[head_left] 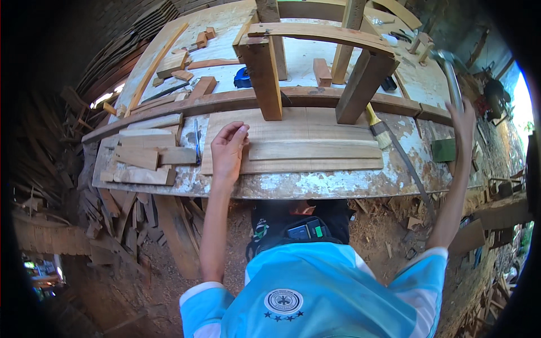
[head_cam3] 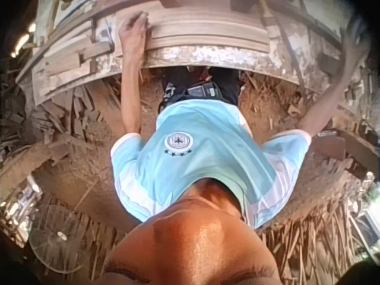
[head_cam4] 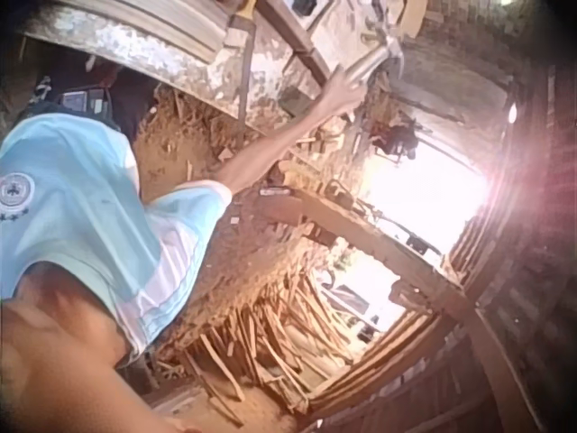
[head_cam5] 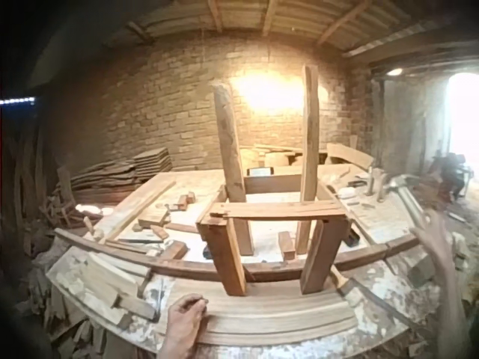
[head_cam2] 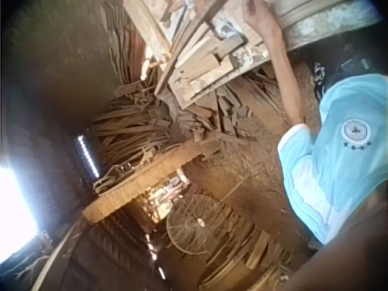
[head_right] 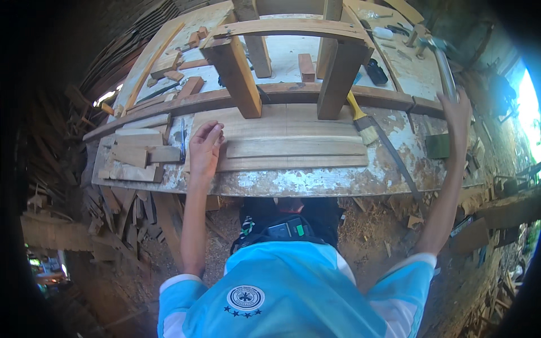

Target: The recorder is assembling a wooden chair using a hammer and wooden pieces.

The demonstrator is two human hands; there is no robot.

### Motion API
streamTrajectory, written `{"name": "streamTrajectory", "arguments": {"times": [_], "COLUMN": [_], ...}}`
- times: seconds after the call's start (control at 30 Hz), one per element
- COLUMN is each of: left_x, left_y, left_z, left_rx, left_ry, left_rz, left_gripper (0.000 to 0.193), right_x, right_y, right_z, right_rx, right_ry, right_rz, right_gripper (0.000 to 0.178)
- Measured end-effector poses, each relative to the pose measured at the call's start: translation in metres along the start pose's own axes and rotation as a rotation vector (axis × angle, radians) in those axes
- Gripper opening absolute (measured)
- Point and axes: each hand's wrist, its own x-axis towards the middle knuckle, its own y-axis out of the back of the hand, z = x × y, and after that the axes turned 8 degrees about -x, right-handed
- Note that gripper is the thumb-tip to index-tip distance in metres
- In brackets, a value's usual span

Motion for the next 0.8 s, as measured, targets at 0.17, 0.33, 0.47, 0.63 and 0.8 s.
{"name": "streamTrajectory", "arguments": {"times": [0.17,0.33,0.47,0.63,0.8], "left_x": [-0.011,-0.03,-0.044,-0.053,-0.025], "left_y": [-0.001,0.012,0.006,-0.053,-0.104], "left_z": [0.018,0.026,0.011,-0.012,-0.048], "left_rx": [0.131,0.141,0.043,0.213,0.564], "left_ry": [0.205,0.397,0.447,0.253,-0.128], "left_rz": [-0.21,-0.183,-0.176,-0.292,-0.488], "left_gripper": [0.023,0.022,0.021,0.021,0.018], "right_x": [-0.146,-0.232,-0.244,-0.238,-0.251], "right_y": [0.068,0.047,0.035,0.02,0.004], "right_z": [-0.026,-0.049,-0.067,-0.064,-0.053], "right_rx": [0.941,1.689,1.913,1.766,1.951], "right_ry": [-0.405,-0.324,-0.275,-0.392,-0.566], "right_rz": [-0.391,-0.899,-0.971,-1.036,-1.233], "right_gripper": [0.045,0.037,0.034,0.031,0.043]}}
